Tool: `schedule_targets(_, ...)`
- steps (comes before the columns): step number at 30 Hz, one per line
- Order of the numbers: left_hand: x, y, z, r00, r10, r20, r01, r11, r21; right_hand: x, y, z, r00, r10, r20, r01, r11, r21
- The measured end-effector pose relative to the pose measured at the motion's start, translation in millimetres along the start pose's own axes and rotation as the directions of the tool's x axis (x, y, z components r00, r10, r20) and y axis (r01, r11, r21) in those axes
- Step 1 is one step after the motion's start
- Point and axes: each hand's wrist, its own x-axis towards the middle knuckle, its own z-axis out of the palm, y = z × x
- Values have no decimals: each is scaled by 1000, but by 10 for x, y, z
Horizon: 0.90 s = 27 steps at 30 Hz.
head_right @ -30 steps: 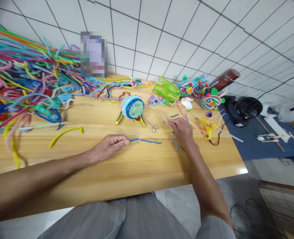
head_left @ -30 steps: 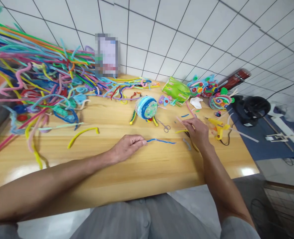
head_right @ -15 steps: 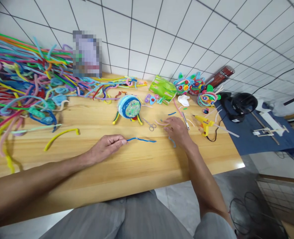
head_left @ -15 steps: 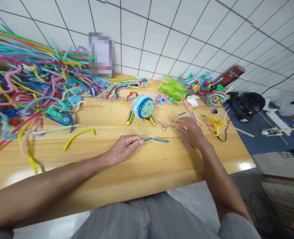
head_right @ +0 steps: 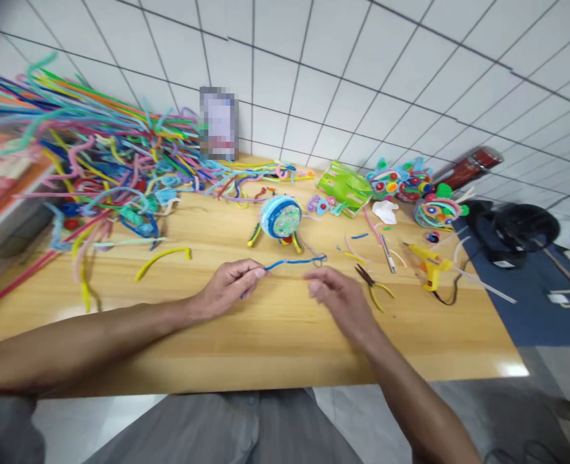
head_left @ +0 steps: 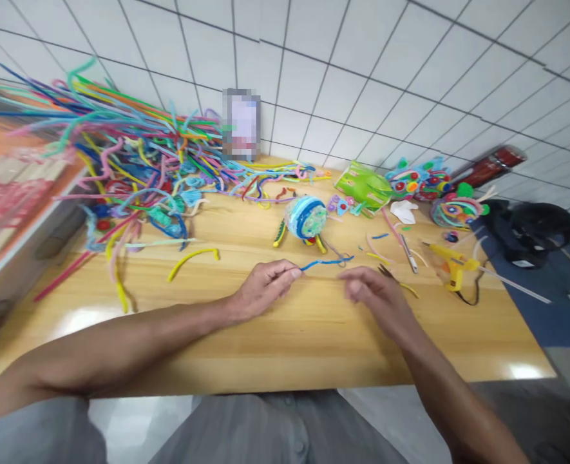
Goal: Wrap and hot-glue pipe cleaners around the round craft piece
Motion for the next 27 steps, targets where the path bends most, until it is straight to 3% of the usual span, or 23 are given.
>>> schedule_targets(2,-20,12,13,998,54,33,-54,998,21,-3,-120,315,991,43,130,-79,955,287)
schedule_targets(5,-38,24,24,979,144,147,-160,981,108,92,-152,567,996,87,33,-93,891,444)
schedule_targets(7,-32,35,17,971,138,195,-174,968,180,157,-134,587,994,71,-82,-38,936,349)
schedule_targets(9,-12,55,3,978,95,188,-138,963,231,192,-121,543,982,-20,-187,46,989,139)
schedule_targets(11,14,80,-10,983,55,173,-97,965,245,204,-122,496,956,-139,-260,123,990,-75)
schedule_targets(13,34,101,-18,986,19,167,-61,966,253,218,-131,478,938,-213,-275,168,970,-176)
schedule_targets(17,43,123,-22,985,-38,167,-14,953,304,273,-119,496,946,-197,-256,162,975,-155)
schedule_targets(22,38,148,-27,966,-46,254,-43,942,334,274,-62,483,939,-199,-281,143,967,-209)
schedule_targets(27,37,202,-56,962,-20,273,-103,899,426,274,-46,311,940,-110,-324,76,990,-118)
